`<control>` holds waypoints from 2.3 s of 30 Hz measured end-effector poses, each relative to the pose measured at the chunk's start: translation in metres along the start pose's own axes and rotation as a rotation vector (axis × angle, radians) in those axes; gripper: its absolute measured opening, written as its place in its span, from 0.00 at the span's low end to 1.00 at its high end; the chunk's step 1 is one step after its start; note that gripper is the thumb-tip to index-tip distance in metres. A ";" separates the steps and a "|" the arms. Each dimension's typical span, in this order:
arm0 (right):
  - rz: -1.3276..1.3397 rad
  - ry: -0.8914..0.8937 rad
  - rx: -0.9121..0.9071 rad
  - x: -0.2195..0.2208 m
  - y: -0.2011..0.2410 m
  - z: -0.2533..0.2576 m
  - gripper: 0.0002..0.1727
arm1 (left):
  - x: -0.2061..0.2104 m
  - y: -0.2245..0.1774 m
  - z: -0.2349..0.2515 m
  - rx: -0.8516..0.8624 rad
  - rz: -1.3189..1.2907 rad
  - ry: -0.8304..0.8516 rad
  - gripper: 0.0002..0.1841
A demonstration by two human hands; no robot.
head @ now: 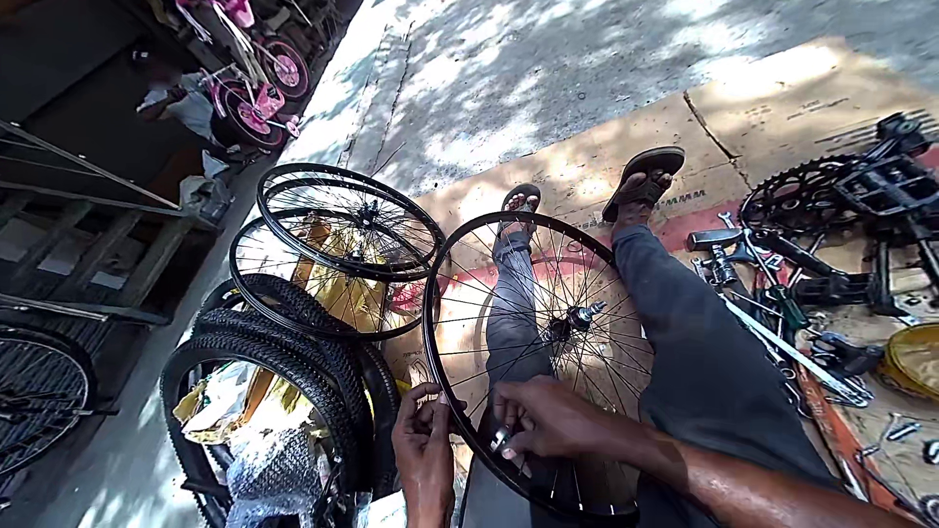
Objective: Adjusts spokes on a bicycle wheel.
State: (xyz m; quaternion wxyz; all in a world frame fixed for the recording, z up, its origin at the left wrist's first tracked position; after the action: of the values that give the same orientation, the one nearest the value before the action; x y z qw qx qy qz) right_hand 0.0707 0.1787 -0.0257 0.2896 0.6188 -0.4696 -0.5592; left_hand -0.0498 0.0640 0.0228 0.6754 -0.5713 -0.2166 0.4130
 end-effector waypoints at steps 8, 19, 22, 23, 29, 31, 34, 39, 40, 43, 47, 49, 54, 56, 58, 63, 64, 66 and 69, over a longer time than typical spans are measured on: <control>0.167 0.132 -0.132 -0.007 -0.001 -0.003 0.18 | 0.003 0.001 -0.002 -0.033 -0.017 0.009 0.20; 0.046 0.019 -0.048 -0.005 -0.001 0.000 0.16 | 0.006 -0.002 -0.001 0.024 0.007 0.022 0.20; -0.249 -0.110 -0.041 0.008 0.009 0.003 0.13 | 0.007 -0.004 0.001 0.029 0.014 -0.005 0.13; -0.243 -0.053 -0.066 0.008 0.010 0.003 0.12 | 0.007 -0.004 0.001 0.020 0.007 -0.012 0.11; 0.035 0.009 -0.041 -0.003 0.001 0.001 0.16 | 0.004 -0.002 0.003 -0.022 -0.024 -0.005 0.11; -0.195 -0.112 -0.028 0.006 0.007 0.004 0.11 | 0.007 -0.005 0.003 -0.025 -0.004 -0.015 0.14; -0.178 0.021 -0.111 0.005 0.010 0.003 0.13 | 0.007 -0.006 0.002 -0.024 0.012 -0.020 0.16; 0.084 -0.001 -0.059 -0.005 -0.001 0.002 0.15 | 0.005 -0.004 0.004 0.011 0.032 -0.001 0.09; -0.041 -0.070 -0.034 -0.002 0.002 0.003 0.15 | 0.007 -0.006 0.006 0.026 0.039 0.013 0.09; -0.297 -0.107 -0.069 0.007 0.010 0.004 0.12 | 0.012 -0.008 0.006 0.046 0.022 0.047 0.10; -0.088 0.133 -0.249 0.002 0.008 -0.006 0.22 | 0.004 -0.002 0.003 -0.048 0.002 -0.043 0.16; -0.080 0.117 -0.248 0.003 0.006 -0.006 0.20 | 0.005 0.001 0.015 -0.078 0.039 -0.026 0.18; 0.122 -0.098 -0.167 -0.031 0.000 0.001 0.17 | 0.024 0.007 0.069 -0.043 0.281 0.069 0.24; 0.088 -0.354 -0.111 -0.062 -0.008 -0.007 0.15 | 0.030 -0.006 0.071 0.046 0.422 0.058 0.23; -0.138 -0.490 -0.044 -0.078 -0.013 -0.017 0.15 | 0.039 -0.028 0.058 0.156 0.449 0.022 0.25; -0.076 -0.138 -0.271 -0.030 0.013 -0.024 0.15 | 0.036 -0.046 -0.015 0.210 0.405 -0.090 0.28; -0.006 -0.079 -0.323 -0.019 0.018 -0.024 0.12 | 0.033 -0.042 -0.028 0.203 0.393 -0.083 0.28; 0.073 -0.038 -0.267 -0.005 0.013 -0.021 0.15 | 0.023 -0.034 -0.040 0.203 0.326 -0.075 0.24; -0.144 -0.171 -0.121 0.010 0.006 -0.014 0.16 | 0.006 -0.026 -0.030 0.176 0.236 -0.041 0.18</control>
State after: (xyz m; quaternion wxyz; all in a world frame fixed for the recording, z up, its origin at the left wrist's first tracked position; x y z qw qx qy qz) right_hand 0.0823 0.1649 -0.0213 0.2445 0.5824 -0.4125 -0.6564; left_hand -0.0151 0.0512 0.0391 0.6649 -0.5228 -0.1246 0.5187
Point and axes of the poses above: each hand's wrist, its own z-axis towards the middle knuckle, its own x-axis out of the palm, y = z × x, the point moved 9 cm from there along z, towards the middle knuckle, and after that the axes turned 11 degrees about x, right-handed, at the moved point
